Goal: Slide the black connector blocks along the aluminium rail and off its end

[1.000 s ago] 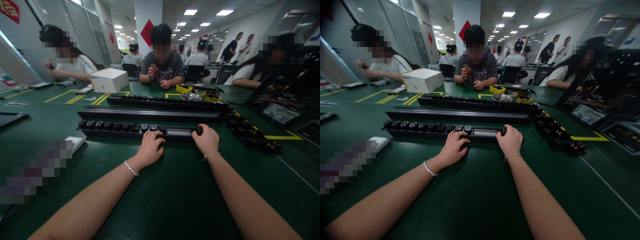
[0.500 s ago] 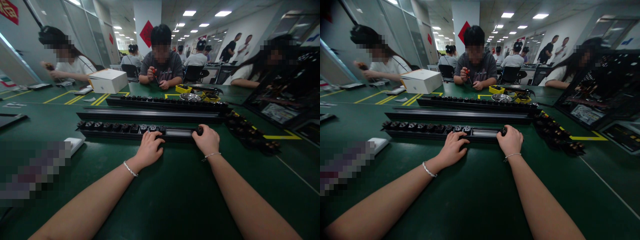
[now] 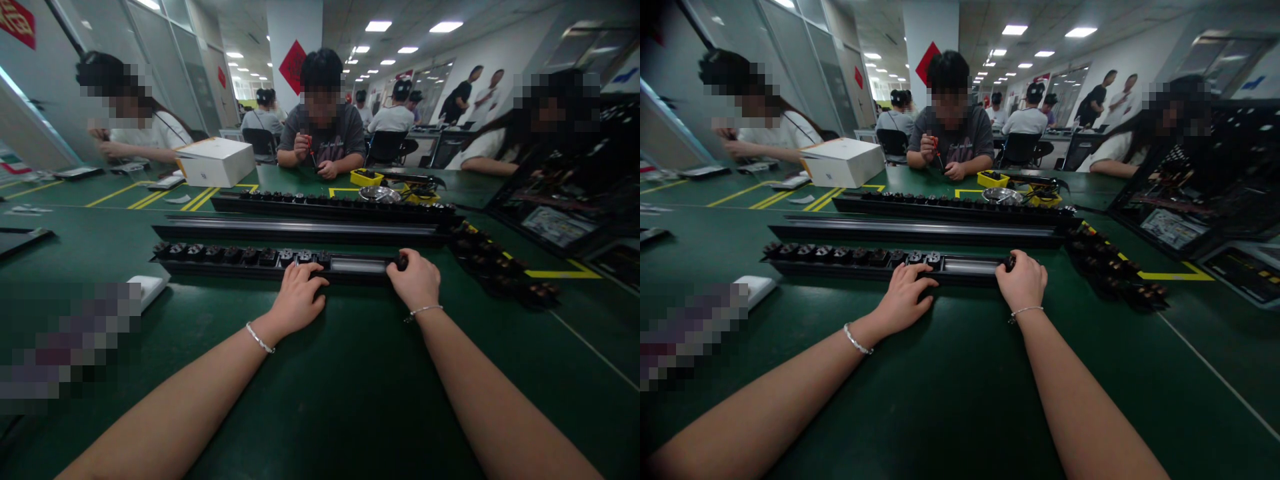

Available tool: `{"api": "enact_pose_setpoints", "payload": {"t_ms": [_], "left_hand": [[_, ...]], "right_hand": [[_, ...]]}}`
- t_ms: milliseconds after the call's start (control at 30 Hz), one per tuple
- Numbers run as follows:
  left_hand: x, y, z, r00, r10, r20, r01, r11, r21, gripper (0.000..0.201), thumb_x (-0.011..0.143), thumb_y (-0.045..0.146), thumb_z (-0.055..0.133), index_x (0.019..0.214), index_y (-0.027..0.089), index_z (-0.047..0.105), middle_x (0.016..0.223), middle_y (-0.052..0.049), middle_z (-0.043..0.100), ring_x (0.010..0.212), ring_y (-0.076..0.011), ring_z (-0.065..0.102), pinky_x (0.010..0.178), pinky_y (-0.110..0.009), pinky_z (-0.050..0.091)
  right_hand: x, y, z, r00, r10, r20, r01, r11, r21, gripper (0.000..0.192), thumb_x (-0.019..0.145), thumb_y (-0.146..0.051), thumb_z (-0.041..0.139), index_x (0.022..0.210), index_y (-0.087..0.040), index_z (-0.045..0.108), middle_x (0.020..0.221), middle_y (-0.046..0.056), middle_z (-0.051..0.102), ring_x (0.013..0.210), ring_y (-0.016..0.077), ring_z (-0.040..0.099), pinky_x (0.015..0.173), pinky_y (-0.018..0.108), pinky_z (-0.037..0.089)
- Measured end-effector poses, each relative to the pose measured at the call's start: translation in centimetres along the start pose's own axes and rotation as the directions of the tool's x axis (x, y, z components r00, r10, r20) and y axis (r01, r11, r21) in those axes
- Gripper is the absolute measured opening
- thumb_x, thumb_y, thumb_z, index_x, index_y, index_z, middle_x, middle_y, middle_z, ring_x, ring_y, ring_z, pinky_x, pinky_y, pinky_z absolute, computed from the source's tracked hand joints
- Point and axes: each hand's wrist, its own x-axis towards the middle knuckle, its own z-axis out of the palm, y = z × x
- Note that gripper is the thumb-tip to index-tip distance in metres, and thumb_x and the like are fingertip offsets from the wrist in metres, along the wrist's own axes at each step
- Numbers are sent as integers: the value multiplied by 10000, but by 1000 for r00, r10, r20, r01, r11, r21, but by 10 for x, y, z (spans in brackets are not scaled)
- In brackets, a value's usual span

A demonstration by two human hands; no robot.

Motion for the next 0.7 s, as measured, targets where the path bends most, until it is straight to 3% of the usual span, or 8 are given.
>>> {"api": "enact_pose_setpoints", "payload": {"t_ms": [300,700], "left_hand": [[0,0,0,1000,2,-1,-2,1000,-6,261,784,242,547,1027,240,641,1278,-75,509,1251,-260,409,1123,-543,180],[0,1,-1,1000,-4,6,4,1000,-6,262,782,244,551,1028,246,642,1276,-72,509,1247,-264,411,1121,-551,187]], "right_hand": [[1,5,2,999,40,-11,-40,999,-7,456,707,-417,463,1076,-178,584,1067,115,598,1059,276,469,987,511,236],[1,6,0,999,46,-13,-46,999,9,415,719,-383,465,1062,-186,593,1022,101,607,1023,256,491,960,453,301]]}}
